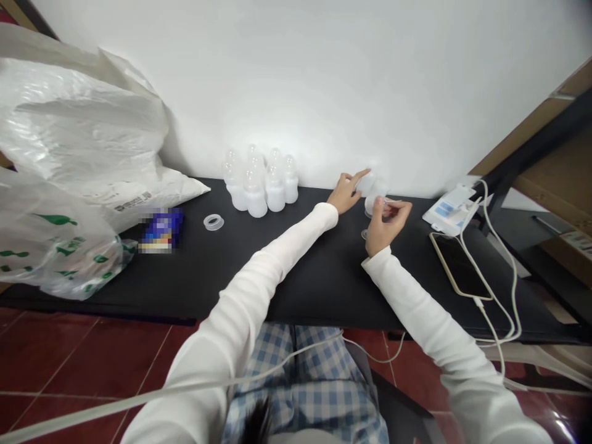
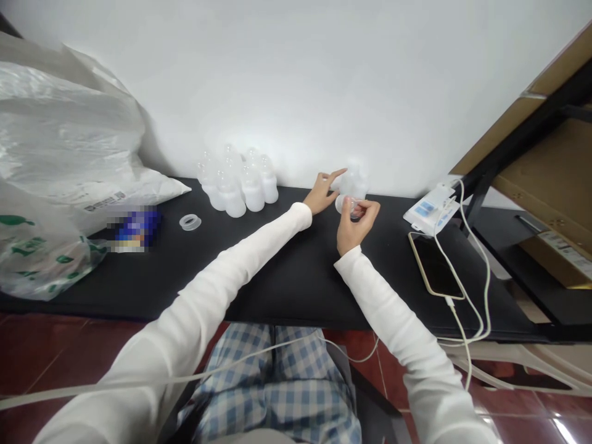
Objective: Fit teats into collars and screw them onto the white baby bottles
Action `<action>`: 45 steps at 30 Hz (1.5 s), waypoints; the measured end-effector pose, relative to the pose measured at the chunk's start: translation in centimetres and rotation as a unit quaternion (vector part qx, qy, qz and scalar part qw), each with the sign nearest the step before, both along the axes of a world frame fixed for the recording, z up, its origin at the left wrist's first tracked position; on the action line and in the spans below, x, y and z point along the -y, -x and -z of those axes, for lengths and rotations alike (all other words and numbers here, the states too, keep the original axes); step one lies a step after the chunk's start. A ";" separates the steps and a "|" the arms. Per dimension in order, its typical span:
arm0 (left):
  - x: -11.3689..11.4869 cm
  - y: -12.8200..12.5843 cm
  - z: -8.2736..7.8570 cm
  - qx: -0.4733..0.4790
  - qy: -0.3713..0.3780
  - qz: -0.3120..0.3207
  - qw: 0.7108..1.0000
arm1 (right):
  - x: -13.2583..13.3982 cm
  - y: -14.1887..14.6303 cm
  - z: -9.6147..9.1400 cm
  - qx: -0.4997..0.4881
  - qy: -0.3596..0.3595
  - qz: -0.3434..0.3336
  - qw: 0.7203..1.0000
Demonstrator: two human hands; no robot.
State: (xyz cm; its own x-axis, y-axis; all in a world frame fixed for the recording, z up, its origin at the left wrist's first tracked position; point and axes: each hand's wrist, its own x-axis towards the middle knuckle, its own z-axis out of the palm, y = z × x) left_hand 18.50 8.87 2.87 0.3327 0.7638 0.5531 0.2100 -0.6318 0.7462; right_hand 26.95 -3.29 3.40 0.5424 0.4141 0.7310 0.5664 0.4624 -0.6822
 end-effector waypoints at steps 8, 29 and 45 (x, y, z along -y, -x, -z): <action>-2.1 -4.5 -2.1 -0.077 -0.065 0.021 0.995 | -0.1 -0.5 -0.1 0.011 -0.013 0.030 0.999; 7.0 9.9 1.9 0.061 -0.059 -0.149 0.985 | -0.2 1.9 2.1 0.011 0.102 -0.219 0.970; 7.1 10.8 4.1 0.136 0.195 -0.041 0.970 | -1.7 1.4 3.8 -0.046 0.159 -0.330 0.929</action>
State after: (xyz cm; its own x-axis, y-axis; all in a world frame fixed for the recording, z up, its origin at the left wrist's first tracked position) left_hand 7.74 1.78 -1.21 0.1430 0.9507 0.2753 0.0089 -0.2794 0.9601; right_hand 25.53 -1.57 -0.39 0.1470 0.8665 0.4770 0.1628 0.4544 -0.8758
